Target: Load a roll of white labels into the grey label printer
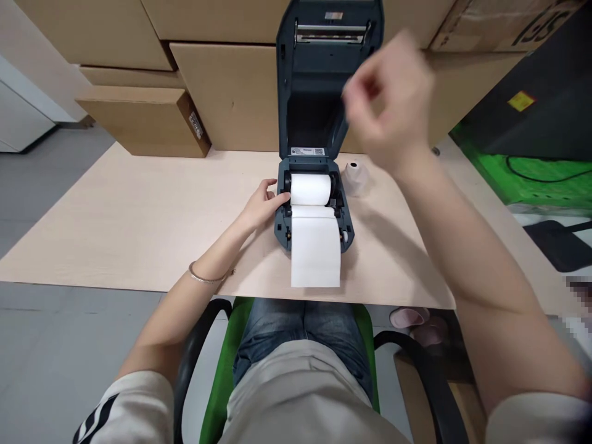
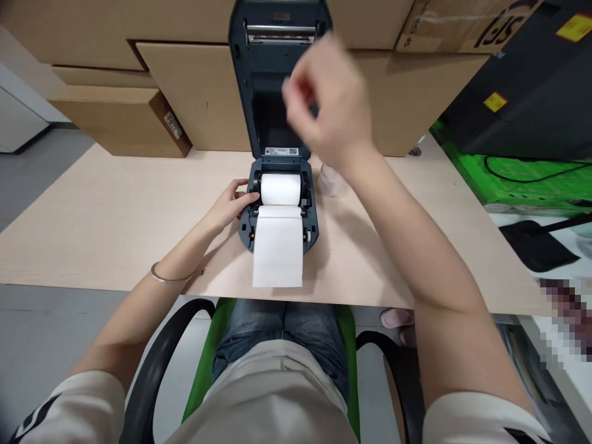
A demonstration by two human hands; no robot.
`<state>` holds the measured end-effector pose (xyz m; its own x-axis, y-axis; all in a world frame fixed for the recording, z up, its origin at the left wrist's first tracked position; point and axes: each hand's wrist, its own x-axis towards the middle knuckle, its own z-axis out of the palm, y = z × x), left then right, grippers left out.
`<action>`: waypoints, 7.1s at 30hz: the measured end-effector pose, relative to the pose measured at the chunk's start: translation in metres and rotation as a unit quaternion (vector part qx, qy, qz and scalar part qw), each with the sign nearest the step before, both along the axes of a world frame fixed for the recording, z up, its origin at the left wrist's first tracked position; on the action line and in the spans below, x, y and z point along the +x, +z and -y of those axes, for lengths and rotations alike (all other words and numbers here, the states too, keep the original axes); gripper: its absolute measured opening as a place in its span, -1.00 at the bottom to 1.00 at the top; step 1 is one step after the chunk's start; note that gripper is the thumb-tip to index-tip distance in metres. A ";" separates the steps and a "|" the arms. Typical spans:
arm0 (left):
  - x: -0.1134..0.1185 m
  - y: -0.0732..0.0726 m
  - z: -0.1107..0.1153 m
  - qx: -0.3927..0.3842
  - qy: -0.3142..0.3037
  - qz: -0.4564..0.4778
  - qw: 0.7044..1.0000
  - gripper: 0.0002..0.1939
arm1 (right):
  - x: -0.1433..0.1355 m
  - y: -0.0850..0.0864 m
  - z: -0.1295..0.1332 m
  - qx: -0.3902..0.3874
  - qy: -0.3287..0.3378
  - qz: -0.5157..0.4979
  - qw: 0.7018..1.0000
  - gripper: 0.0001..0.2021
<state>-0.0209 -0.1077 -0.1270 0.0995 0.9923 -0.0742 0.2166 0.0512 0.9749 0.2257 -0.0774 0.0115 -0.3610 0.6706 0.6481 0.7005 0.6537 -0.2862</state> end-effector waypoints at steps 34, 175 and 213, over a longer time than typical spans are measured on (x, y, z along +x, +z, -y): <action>0.009 0.016 0.006 0.056 -0.039 -0.055 0.996 -0.33 | 0.070 -0.016 0.045 0.032 -0.133 0.016 0.990 -0.28; 0.006 0.014 0.004 -0.043 -0.057 -0.067 0.995 -0.12 | -0.004 -0.063 0.072 -0.193 -0.142 -0.008 0.971 -0.41; 0.009 0.016 0.006 -0.039 -0.053 -0.049 0.997 -0.21 | 0.015 -0.075 0.085 -0.086 0.138 0.095 0.982 -0.79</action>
